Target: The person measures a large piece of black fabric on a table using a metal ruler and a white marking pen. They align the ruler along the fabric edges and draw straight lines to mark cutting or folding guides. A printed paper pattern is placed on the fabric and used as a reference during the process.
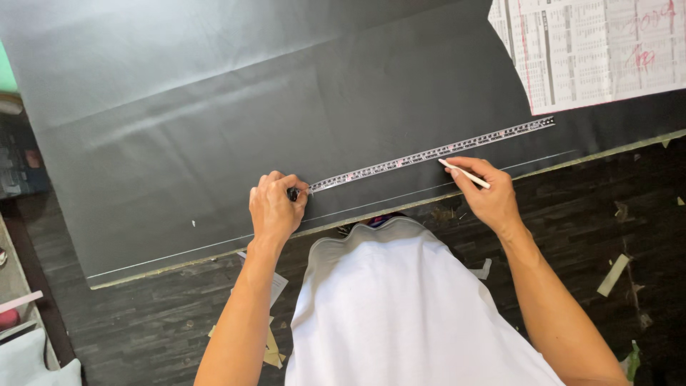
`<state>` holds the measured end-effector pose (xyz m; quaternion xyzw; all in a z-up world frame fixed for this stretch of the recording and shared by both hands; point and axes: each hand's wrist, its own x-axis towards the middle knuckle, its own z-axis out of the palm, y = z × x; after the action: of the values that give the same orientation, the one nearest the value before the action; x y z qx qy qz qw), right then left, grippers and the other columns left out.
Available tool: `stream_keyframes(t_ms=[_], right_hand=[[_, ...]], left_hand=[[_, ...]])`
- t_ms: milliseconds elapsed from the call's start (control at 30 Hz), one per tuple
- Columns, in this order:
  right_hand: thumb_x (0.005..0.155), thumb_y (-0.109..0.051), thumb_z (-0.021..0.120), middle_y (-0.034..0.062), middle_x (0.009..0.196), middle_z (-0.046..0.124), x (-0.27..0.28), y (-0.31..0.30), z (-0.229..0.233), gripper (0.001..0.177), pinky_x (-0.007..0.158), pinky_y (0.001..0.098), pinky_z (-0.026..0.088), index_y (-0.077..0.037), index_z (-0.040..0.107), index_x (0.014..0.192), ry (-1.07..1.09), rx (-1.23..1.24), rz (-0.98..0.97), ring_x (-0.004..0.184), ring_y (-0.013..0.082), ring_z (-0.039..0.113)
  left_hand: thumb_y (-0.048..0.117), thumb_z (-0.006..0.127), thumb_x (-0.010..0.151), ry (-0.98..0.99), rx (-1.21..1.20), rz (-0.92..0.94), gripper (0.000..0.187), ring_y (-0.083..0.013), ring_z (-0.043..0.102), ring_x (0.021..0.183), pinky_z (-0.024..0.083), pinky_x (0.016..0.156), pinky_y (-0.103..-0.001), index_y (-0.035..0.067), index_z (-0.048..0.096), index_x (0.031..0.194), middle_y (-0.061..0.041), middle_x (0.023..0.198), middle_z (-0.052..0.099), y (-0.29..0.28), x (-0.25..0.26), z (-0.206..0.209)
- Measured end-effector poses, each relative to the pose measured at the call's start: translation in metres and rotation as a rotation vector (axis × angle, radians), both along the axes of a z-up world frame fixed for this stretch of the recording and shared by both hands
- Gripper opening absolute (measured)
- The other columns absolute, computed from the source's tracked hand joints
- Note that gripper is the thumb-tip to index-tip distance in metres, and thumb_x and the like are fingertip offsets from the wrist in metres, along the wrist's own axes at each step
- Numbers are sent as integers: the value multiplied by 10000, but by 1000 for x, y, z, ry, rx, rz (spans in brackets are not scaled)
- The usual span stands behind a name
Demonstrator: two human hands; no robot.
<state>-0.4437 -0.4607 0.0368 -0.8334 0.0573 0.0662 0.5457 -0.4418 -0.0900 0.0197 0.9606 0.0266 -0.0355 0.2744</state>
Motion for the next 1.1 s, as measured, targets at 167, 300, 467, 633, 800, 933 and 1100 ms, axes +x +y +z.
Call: stream_keyframes(t_ms=[167,300,467,633,800,933,1100], right_hand=[[977,-101,703,64,1029,725,-1,6,5,223,789,239,544,-77,751,1193,-17,-81,43,922,116,693],[958,-118,735,55,987,708,3,13,6,223,717,249,512,-99,768,1177,-52,-139,34,840,111,651],[964,-130,734,44,967,700,4,13,3,213,684,250,498,-119,776,1172,-38,-179,16,800,106,642],[955,-120,728,39,955,709,10,12,4,195,715,242,513,-110,775,1144,-42,-148,34,824,101,666],[952,-128,732,48,936,715,8,11,5,193,691,262,510,-110,785,1137,52,-185,6,798,124,664],[959,-137,720,55,973,737,13,16,6,187,737,259,539,-105,778,1134,28,-164,-3,850,127,702],[960,-113,723,72,1009,767,10,2,-7,192,787,255,545,-67,777,1139,18,-122,9,905,139,717]], left_hand=[[115,814,752,-6,14,5,106,-259,589,879,428,765,-410,168,788,841,-34,835,620,0,-2,-2],[116,816,753,2,9,4,107,-257,589,879,429,770,-409,168,789,843,-35,826,613,0,0,-3],[128,822,763,15,18,-5,101,-258,590,877,429,771,-411,167,792,851,-40,821,611,0,-1,-2],[121,821,742,-7,-2,-5,100,-263,595,885,438,767,-408,165,796,829,-31,851,634,0,3,2],[126,821,772,10,5,-20,92,-266,593,873,437,779,-414,152,795,857,-46,824,623,-1,0,1],[120,812,754,6,-10,-12,103,-264,597,885,440,782,-406,160,797,847,-37,843,634,1,3,4],[137,816,781,-1,13,-19,78,-269,596,881,436,770,-412,154,794,854,-45,823,624,0,0,4]])
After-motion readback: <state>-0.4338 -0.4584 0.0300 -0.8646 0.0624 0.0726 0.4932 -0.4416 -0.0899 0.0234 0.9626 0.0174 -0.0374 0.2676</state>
